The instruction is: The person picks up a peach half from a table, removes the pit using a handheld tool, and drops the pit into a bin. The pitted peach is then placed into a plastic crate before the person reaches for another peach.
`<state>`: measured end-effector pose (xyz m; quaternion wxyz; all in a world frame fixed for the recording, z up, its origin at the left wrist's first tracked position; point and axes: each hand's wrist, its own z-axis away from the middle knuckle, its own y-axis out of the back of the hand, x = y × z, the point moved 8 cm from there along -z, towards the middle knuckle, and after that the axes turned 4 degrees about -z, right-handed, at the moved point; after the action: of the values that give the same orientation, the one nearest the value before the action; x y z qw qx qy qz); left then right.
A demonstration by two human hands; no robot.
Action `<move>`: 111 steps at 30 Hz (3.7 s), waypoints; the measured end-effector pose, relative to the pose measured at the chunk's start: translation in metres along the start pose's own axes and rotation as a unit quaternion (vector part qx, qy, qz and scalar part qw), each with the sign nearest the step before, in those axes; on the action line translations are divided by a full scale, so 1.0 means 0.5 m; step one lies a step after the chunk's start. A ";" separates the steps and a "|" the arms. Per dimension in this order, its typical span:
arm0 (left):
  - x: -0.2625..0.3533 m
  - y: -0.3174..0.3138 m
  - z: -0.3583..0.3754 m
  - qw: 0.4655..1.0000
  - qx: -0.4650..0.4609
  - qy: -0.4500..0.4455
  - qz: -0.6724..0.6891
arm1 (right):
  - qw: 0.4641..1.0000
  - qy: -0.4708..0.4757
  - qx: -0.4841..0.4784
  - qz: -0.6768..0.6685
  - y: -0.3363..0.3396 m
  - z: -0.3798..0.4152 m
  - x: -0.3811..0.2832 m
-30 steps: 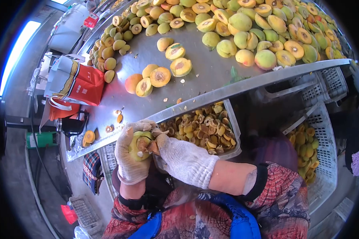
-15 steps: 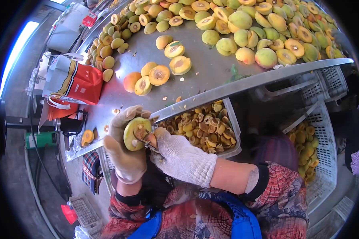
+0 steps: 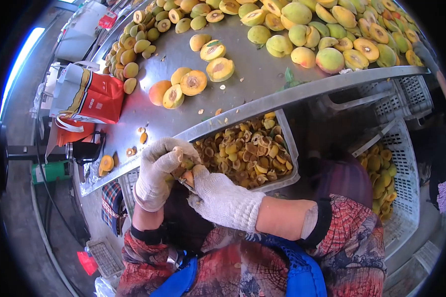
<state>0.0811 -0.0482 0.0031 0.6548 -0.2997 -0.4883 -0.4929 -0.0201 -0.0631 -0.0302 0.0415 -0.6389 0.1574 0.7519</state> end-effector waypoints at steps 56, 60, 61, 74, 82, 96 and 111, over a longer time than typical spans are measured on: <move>-0.015 0.179 0.071 0.941 0.173 -0.126 0.261 | 0.937 0.089 -0.022 0.337 0.025 -0.035 -0.027; -0.014 0.089 0.052 0.969 0.129 -0.104 0.184 | 0.948 0.099 -0.032 0.300 0.005 -0.034 -0.055; -0.009 0.072 0.052 0.973 0.119 -0.106 0.168 | 0.942 0.113 -0.013 0.316 0.006 -0.033 -0.054; -0.007 0.228 0.150 0.934 0.304 -0.074 -0.174 | 0.850 0.044 0.100 0.516 0.066 -0.033 -0.041; 0.096 0.275 0.005 0.850 0.278 -0.048 -0.446 | 0.879 -0.022 0.047 0.474 0.083 -0.025 -0.018; -0.024 0.198 -0.297 0.950 0.149 0.030 -0.274 | 0.946 0.021 0.091 0.311 0.143 -0.016 -0.061; 0.008 0.010 -0.020 0.897 0.145 -0.077 0.411 | 0.990 0.031 0.123 -0.058 0.102 -0.030 -0.038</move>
<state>0.0893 -0.0567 0.0038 0.7956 -0.4126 -0.4366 -0.0787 -0.0161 -0.1132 -0.0045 0.1583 -0.6598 0.2128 0.7031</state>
